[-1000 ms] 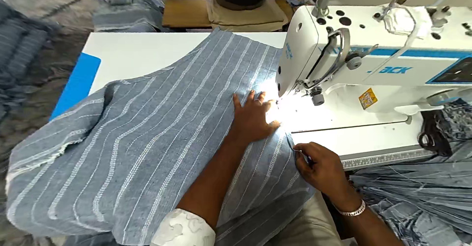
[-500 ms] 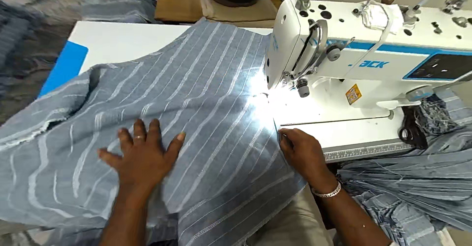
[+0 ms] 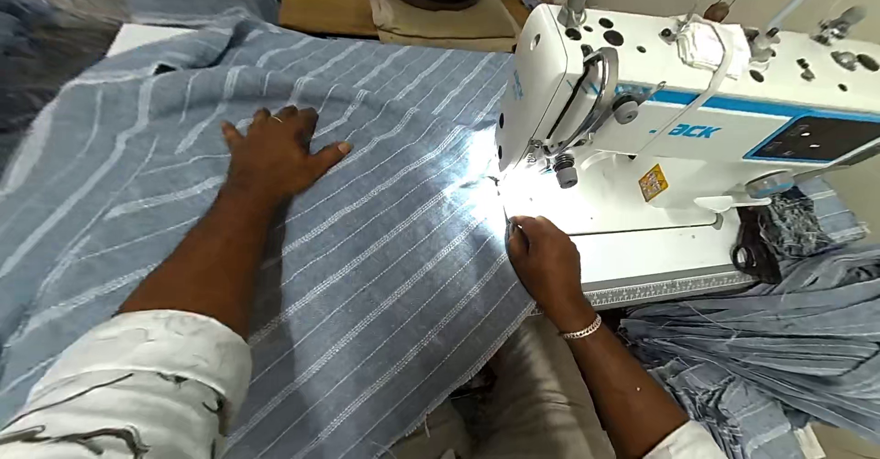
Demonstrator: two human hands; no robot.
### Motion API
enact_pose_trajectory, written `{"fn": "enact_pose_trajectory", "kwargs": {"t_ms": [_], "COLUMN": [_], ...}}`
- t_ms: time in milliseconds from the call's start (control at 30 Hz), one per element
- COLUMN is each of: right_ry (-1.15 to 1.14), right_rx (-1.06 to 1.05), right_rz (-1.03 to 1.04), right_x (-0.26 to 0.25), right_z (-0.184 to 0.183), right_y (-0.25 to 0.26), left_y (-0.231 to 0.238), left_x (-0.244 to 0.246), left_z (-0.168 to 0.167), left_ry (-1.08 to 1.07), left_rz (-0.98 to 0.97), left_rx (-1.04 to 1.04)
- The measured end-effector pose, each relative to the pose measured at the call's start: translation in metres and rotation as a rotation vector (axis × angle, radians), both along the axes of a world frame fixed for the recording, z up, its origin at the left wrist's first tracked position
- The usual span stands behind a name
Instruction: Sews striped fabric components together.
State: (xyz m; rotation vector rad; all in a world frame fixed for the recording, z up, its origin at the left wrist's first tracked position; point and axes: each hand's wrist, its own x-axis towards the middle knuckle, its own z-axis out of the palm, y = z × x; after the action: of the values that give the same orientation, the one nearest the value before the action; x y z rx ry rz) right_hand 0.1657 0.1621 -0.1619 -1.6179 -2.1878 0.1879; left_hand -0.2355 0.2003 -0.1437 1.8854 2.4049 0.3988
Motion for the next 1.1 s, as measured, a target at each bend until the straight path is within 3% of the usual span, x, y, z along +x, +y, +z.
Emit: {"fn": "enact_pose_trajectory", "kwargs": {"t_ms": [100, 167, 233, 300, 500, 700, 800, 900, 1000, 1100], "right_ry": [0.0, 0.003, 0.009, 0.026, 0.044, 0.027, -0.018, -0.038, 0.092, 0.357], "right_rx": [-0.008, -0.004, 0.007, 0.002, 0.002, 0.023, -0.023, -0.164, -0.313, -0.724], "right_rz": [-0.03, -0.028, -0.019, -0.003, 0.043, 0.031, 0.045, 0.021, 0.02, 0.201], "right_x": [0.0, -0.001, 0.0, 0.002, 0.005, 0.001, 0.004, 0.029, 0.081, 0.106], "right_z": [0.0, -0.001, -0.001, -0.001, 0.003, 0.0, 0.003, 0.019, 0.029, 0.026], "right_y": [0.0, 0.0, 0.0, -0.001, -0.006, 0.0, 0.006, -0.006, -0.028, -0.057], "left_y": [-0.017, -0.066, -0.116, -0.136, -0.059, 0.029, 0.047, 0.017, -0.05, -0.128], "left_x": [0.038, 0.074, 0.097, 0.101, 0.046, 0.02, 0.002, -0.025, -0.069, -0.073], "left_z": [0.018, 0.034, 0.027, 0.005, -0.007, -0.008, -0.002, 0.011, -0.017, -0.025], "left_ry": [-0.114, -0.22, -0.262, -0.209, -0.062, -0.049, -0.114, -0.116, 0.036, 0.149], "left_rz": [0.127, 0.241, 0.299, 0.301, 0.199, 0.104, 0.019, 0.079, 0.188, 0.226], "left_rx": [0.12, 0.009, -0.1, -0.126, -0.117, -0.098, 0.02, 0.049, 0.031, -0.02]}}
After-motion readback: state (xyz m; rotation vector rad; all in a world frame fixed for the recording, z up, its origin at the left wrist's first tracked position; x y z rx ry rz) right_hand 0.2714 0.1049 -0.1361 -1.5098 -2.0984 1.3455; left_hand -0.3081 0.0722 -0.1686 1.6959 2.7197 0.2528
